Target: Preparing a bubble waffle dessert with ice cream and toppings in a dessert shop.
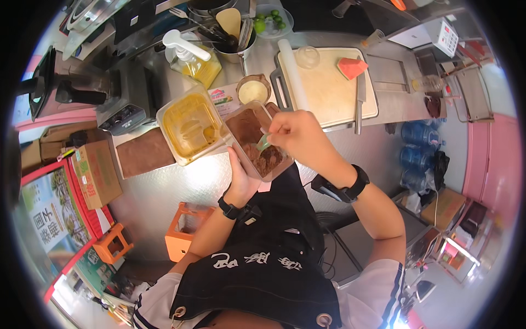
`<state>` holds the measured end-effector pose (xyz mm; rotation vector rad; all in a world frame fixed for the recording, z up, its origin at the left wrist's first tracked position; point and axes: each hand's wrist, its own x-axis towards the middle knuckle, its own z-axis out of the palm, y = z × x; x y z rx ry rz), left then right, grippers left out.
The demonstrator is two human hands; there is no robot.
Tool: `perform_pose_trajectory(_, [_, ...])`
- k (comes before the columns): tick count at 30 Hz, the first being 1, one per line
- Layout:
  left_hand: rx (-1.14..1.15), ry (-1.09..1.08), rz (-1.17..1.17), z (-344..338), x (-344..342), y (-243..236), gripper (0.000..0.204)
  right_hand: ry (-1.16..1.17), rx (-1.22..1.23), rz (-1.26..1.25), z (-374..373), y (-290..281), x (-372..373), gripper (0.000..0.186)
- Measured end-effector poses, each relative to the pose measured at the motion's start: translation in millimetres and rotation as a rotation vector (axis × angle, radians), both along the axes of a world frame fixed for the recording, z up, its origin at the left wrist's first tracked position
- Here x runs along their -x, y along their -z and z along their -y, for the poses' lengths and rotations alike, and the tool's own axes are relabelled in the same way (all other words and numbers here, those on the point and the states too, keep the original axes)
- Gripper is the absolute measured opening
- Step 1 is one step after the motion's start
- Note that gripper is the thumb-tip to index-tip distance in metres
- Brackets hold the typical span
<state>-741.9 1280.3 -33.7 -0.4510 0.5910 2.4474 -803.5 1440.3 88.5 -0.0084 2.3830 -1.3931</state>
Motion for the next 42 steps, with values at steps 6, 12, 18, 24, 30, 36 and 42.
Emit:
perform_pose_trajectory(6, [0.098,-0.170,-0.040,-22,7,10,0.076,0.172,0.378,0.236,-29,19,22,0.006])
perform_pose_trajectory(12, [0.085,-0.285,-0.024,-45,5,32,0.081,0.156,0.446,0.214,-42,41,27,0.006])
perform_pose_trajectory(18, [0.127,-0.400,-0.052,-68,6,42,0.083,0.137,0.465,0.241,-47,34,45,0.005])
perform_pose_trajectory(24, [0.113,-0.482,-0.012,-77,0,58,0.083,0.226,0.578,0.233,-55,38,67,0.008])
perform_pose_trajectory(30, [0.156,-0.459,0.002,-75,-10,58,0.083,0.226,0.358,-0.307,-43,96,82,0.010])
perform_pose_trajectory(36, [0.120,-0.396,0.003,-68,-29,68,0.079,-0.532,-0.306,-1.179,-43,138,88,0.009])
perform_pose_trajectory(42, [0.065,-0.418,-0.019,-64,-36,73,0.077,-0.586,-0.335,-1.309,-50,131,93,0.015])
